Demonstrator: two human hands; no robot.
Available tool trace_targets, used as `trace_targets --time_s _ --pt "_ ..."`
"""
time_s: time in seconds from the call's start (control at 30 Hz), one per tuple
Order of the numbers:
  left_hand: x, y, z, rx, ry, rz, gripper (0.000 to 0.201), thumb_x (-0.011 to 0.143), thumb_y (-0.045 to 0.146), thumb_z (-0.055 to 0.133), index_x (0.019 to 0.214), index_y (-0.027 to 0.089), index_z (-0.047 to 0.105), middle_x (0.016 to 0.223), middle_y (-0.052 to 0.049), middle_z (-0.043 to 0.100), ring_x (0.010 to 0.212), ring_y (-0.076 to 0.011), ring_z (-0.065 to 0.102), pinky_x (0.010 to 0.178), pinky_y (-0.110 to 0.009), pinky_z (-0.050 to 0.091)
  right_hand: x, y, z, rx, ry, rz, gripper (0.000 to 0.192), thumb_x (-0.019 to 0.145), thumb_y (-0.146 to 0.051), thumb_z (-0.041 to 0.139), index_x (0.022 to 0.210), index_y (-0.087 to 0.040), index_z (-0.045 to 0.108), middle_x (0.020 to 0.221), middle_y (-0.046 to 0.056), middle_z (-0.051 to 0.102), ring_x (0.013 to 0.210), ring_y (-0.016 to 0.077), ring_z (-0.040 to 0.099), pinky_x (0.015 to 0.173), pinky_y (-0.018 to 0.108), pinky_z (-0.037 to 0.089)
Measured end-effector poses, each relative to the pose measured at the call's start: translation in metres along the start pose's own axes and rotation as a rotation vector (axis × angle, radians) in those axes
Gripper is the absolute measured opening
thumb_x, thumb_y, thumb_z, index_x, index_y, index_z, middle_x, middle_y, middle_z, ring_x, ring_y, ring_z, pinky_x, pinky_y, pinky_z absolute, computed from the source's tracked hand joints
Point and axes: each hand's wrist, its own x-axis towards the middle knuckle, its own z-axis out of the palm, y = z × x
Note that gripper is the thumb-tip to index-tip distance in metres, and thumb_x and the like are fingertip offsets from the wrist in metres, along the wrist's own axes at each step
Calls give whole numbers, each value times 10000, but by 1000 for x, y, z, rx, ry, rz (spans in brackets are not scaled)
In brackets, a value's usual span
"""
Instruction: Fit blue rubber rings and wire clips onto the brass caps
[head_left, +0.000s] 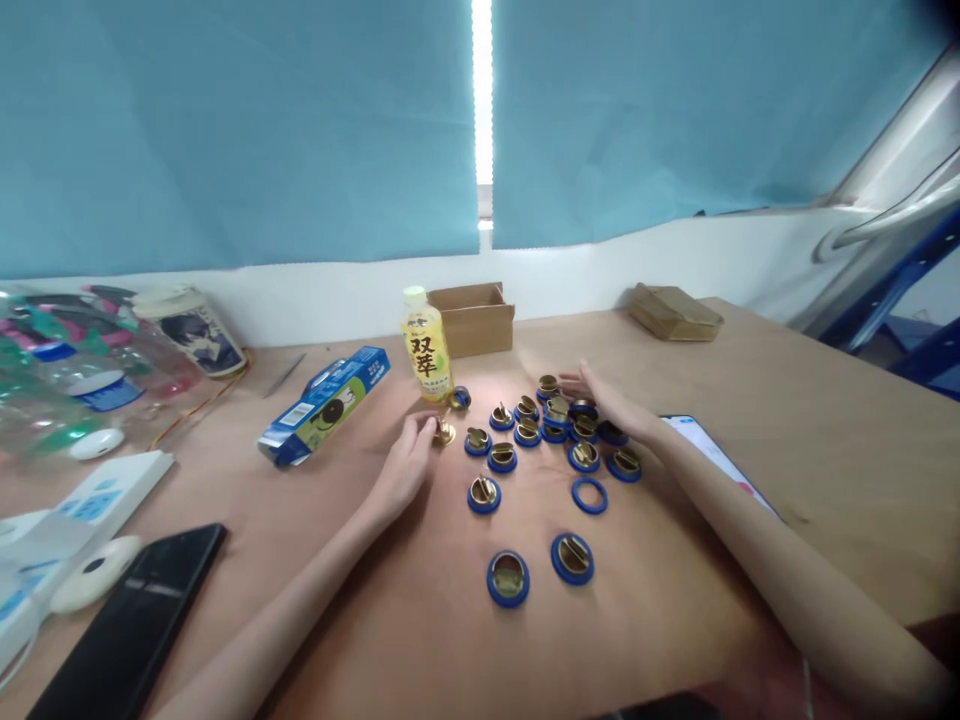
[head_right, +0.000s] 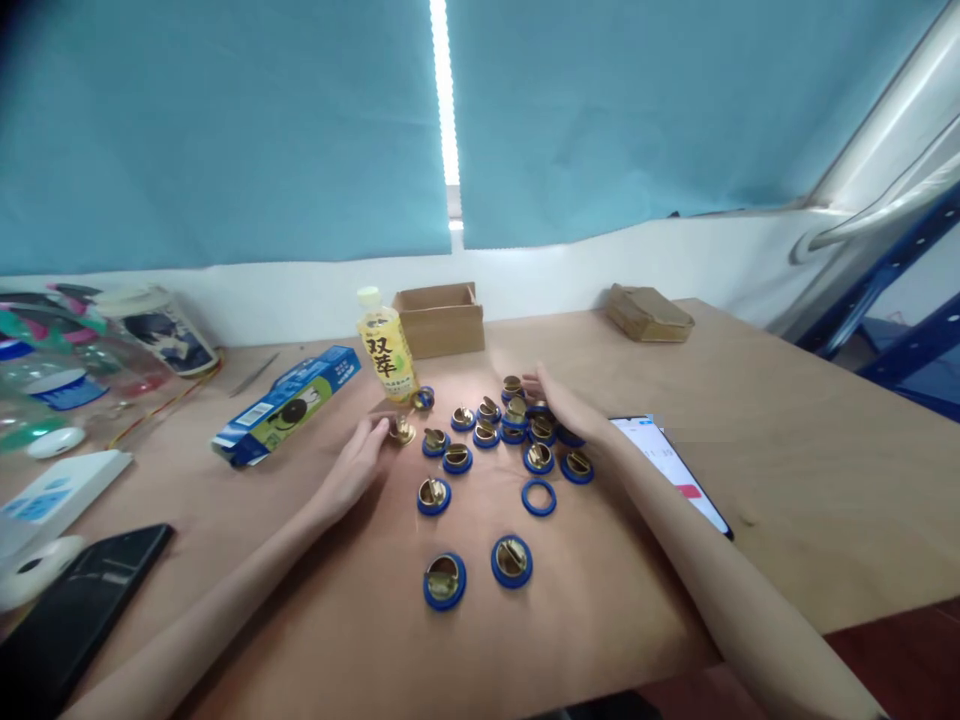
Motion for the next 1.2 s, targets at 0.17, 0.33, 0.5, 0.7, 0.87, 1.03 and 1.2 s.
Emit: trace_targets --time_s 0.17,0.33,0.5,0.7,0.87,1.03,1.2 --pt "1 -12 -3 -99 -4 -18 395 989 468 365 1152 185 586 1247 -126 671 1226 -307 592 1061 -436 423 -12 4 4 134 -56 24 775 1025 -589 32 1326 -166 608 1434 116 587 1352 240 524 1184 410 338" --pt "-3 -14 -5 -156 -22 -23 347 991 457 388 1115 210 598 1197 -91 684 1187 -289 608 1049 -420 422 -26 -2 19 325 -181 63 736 999 -679 140 1303 -221 630 1483 77 537 1440 278 391 1237 470 187" --pt "-4 -10 -7 -162 -35 -14 306 993 422 423 1105 224 627 1140 -69 696 1156 -286 599 1030 -405 405 -39 -11 38 409 -279 75 659 1007 -665 181 1317 -266 604 1523 41 491 1473 265 326 1227 478 204" --pt "-6 -7 -7 -205 -51 -5 317 994 424 440 1133 226 645 1204 -79 691 1138 -282 610 1004 -402 415 -42 -9 42 474 -398 91 585 1029 -605 213 1250 -277 644 1457 39 563 1418 249 426 1184 437 309" --pt "-4 -8 -8 -304 -10 -23 330 980 427 429 1028 188 652 1124 -101 723 1105 -275 640 1001 -393 448 -29 4 47 440 -215 26 492 975 -567 397 950 -172 690 1127 132 734 1094 265 669 1035 427 461" --pt "-1 -14 -9 -384 90 -86 331 950 422 430 947 149 618 908 -111 729 897 -260 692 860 -385 533 -25 9 47 218 -87 -76 422 959 -484 409 817 -175 659 895 93 747 851 219 696 827 343 522" --pt "-3 -12 -8 -365 89 -87 296 934 400 466 908 157 632 847 -77 708 809 -226 671 767 -329 530 -31 10 45 -3 5 -206 361 967 -424 454 782 -181 646 787 38 692 740 197 630 700 303 464"
